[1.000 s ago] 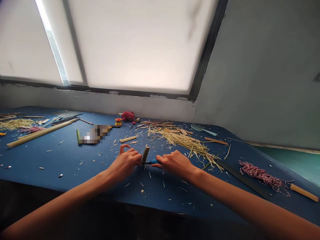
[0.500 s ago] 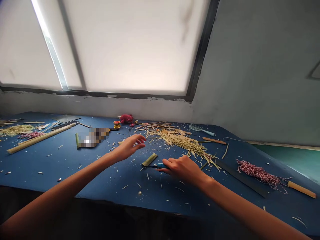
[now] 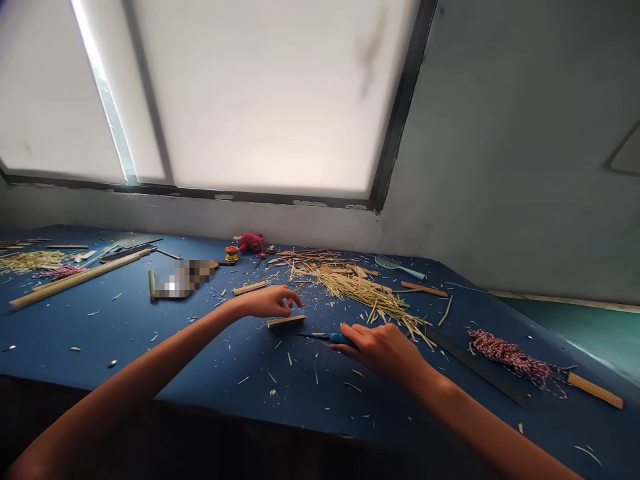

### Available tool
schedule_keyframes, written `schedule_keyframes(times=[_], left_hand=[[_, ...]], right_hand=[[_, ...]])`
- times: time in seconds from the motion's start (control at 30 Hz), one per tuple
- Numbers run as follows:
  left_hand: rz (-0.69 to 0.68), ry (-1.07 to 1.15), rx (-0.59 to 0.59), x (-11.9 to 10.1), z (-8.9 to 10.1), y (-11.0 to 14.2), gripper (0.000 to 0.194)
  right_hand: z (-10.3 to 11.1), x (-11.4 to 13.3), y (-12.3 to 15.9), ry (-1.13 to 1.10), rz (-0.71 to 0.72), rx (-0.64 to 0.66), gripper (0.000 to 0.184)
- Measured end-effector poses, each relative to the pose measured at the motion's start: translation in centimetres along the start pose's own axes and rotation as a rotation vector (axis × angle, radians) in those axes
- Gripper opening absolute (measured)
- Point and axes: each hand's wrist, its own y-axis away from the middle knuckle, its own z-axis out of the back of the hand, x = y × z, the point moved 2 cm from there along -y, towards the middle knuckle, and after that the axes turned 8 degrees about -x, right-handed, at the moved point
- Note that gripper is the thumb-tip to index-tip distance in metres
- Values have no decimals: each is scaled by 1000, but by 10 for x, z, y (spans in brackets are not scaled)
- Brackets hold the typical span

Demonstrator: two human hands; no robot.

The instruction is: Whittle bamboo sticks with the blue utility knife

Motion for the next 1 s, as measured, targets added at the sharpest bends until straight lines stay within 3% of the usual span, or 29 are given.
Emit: schedule_keyframes(times=[0.13,0.2,0.33,0.5,0.6,0.77,0.9,1.0], left_hand=[[31,13,-44,12,2,5,39],[55,33,11,12,-3,3,44],[66,46,111,3,-12,0,34],[35,40,4,2,-12,4,26],[102,269,-102,12,-12,5,29],[123,868,-59,27,-17,5,31],[106,958,-173,30,-14,7,27],[100,865,-258,28,-11,10,28]], right_hand=[[-3,0,-12,-26,-23,10,31],[-1,3,-19,-36,-17,6,32],[5,7,-23,-37,20,-16,32],[12,1,-16,-8,2,-55,33],[10,-6,-13,-14,-26,-57,33],[6,-11,-14,-62,-85,-68,29],[3,-12,-21,-95,-135,-49,32],[1,-13,-26,-119,-169,-25,33]])
